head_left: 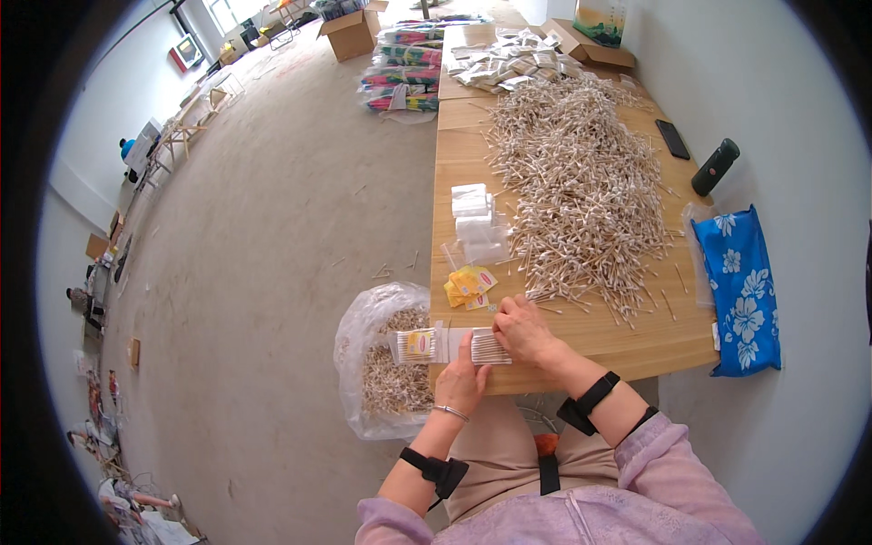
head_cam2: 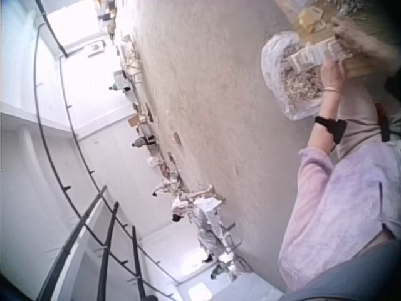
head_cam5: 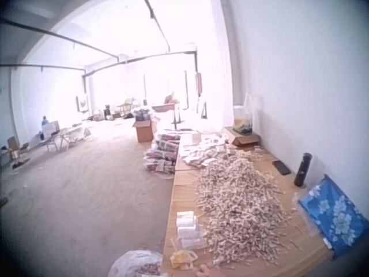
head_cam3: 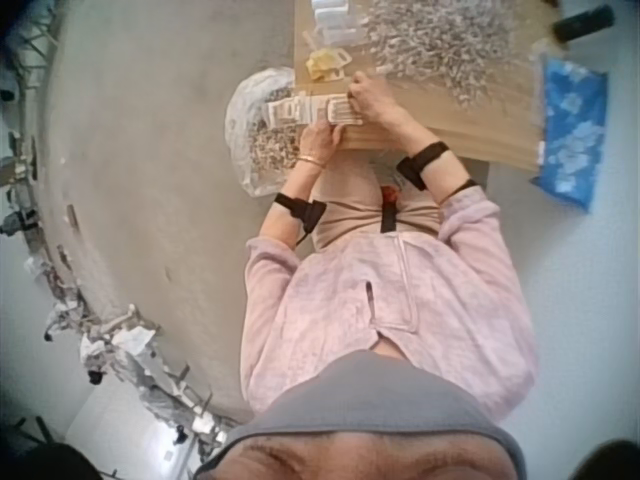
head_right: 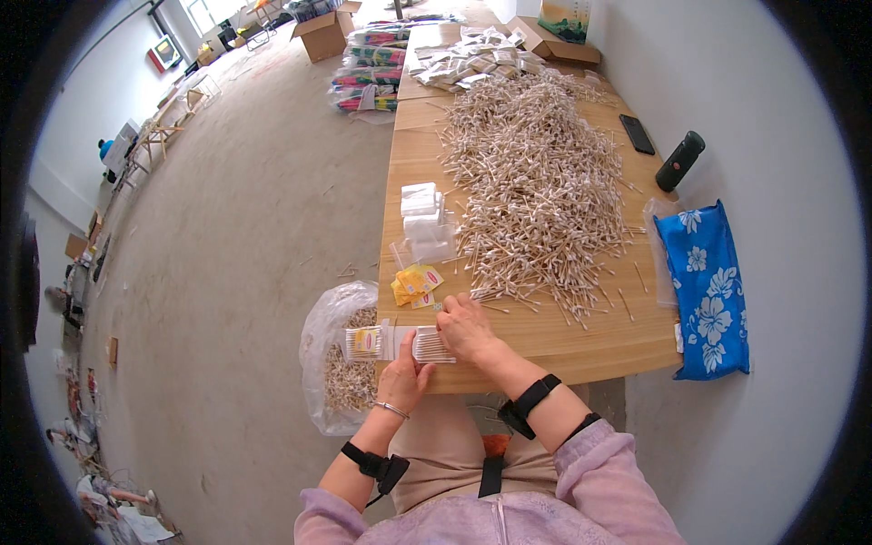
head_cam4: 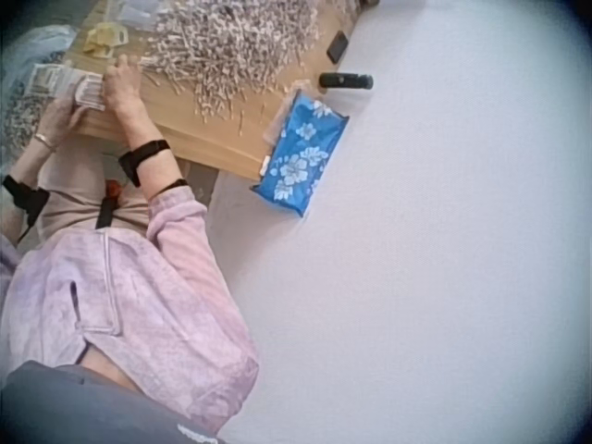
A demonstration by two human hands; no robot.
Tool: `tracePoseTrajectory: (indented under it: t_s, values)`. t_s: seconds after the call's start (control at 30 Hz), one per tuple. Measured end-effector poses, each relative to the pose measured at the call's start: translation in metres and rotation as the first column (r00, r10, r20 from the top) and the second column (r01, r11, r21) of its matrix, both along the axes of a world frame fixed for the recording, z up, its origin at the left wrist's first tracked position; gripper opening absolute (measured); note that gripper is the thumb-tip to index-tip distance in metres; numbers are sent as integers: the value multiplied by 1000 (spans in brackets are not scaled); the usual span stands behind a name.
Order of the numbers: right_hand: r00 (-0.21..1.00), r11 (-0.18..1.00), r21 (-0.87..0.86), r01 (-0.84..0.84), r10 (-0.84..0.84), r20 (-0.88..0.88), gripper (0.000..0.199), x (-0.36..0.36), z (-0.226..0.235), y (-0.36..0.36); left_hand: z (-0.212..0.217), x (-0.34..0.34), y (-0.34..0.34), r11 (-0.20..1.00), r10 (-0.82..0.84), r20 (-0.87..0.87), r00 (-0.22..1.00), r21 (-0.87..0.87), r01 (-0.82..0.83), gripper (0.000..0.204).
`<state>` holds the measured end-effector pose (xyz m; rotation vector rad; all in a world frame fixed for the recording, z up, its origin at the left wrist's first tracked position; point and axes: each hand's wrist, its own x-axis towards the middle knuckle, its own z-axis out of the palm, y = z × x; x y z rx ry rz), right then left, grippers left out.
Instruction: The user is seen packaging individual cotton swabs into small plastic bags.
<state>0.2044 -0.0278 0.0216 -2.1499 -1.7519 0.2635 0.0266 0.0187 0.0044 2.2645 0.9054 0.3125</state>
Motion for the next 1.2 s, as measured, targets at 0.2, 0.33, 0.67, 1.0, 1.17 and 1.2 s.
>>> tracePoseTrajectory:
  t_s: [0.2,0.33,0.67,1.0,1.17,1.2]
  values:
    - [999,997,72,-42,40,17,7,3,1,-5,9,5,-2,998,41,-24,999,38,-40,69]
    - [1000,980,200,-10,15,-22,6,1,2,-16,21,14,-1,988,127,131,983,-104,-114,50]
    - [966,928,306,211,-151,-210,13,-9,-14,-32,3,6,14,776,461,422,781,-618,-124,10]
    - [894,878,173,447,-443,-64,3,32,-27,-46,-27,-122,58,471,826,178,535,-741,-480,17]
    - [931,913,181,365,-358,-75,3,14,-35,-26,-43,-130,56,441,833,65,549,-678,-588,22]
    - [928,910,180,373,-366,-71,3,11,-38,-22,-43,-125,54,499,809,83,582,-621,-605,22]
